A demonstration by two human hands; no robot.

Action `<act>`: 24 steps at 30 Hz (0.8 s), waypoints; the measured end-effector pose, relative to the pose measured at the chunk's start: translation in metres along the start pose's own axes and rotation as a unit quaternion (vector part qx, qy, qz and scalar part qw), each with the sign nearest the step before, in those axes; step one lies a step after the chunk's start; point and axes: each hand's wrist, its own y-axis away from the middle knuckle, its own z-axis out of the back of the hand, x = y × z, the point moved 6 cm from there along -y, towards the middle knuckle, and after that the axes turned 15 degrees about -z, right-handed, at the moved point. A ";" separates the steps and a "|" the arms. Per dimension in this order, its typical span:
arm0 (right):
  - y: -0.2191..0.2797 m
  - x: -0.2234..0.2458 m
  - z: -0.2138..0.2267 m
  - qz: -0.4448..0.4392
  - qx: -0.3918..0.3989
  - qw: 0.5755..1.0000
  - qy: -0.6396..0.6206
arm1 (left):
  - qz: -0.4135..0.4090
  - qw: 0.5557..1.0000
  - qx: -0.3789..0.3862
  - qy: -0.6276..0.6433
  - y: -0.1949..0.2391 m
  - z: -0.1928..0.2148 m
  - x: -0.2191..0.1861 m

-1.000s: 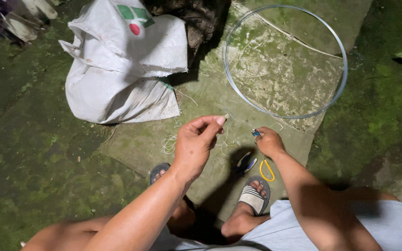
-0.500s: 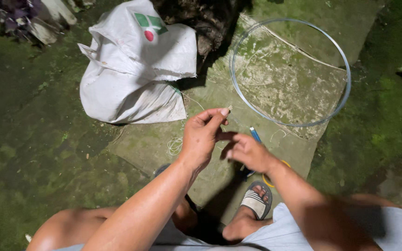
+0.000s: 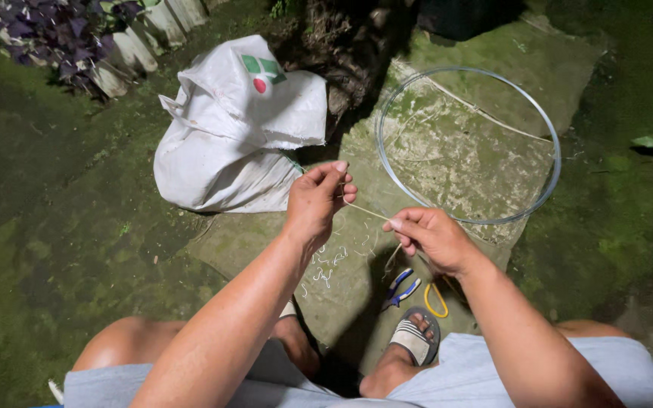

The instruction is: The person ties knots in a white string using a lighter to melt and seal the ends. They cut the string with scissors and pliers, then attach the knotted string to a metal hoop.

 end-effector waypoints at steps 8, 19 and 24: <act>0.027 0.033 0.017 -0.005 0.021 0.999 0.044 | -0.023 0.998 0.043 -0.027 0.006 -0.034 -0.014; 0.044 0.028 0.032 -0.007 0.032 0.998 0.052 | -0.061 0.985 0.086 -0.138 0.020 -0.058 -0.007; 0.041 0.013 0.037 0.001 0.041 0.997 0.063 | -0.066 0.978 0.077 -0.182 0.023 -0.059 0.011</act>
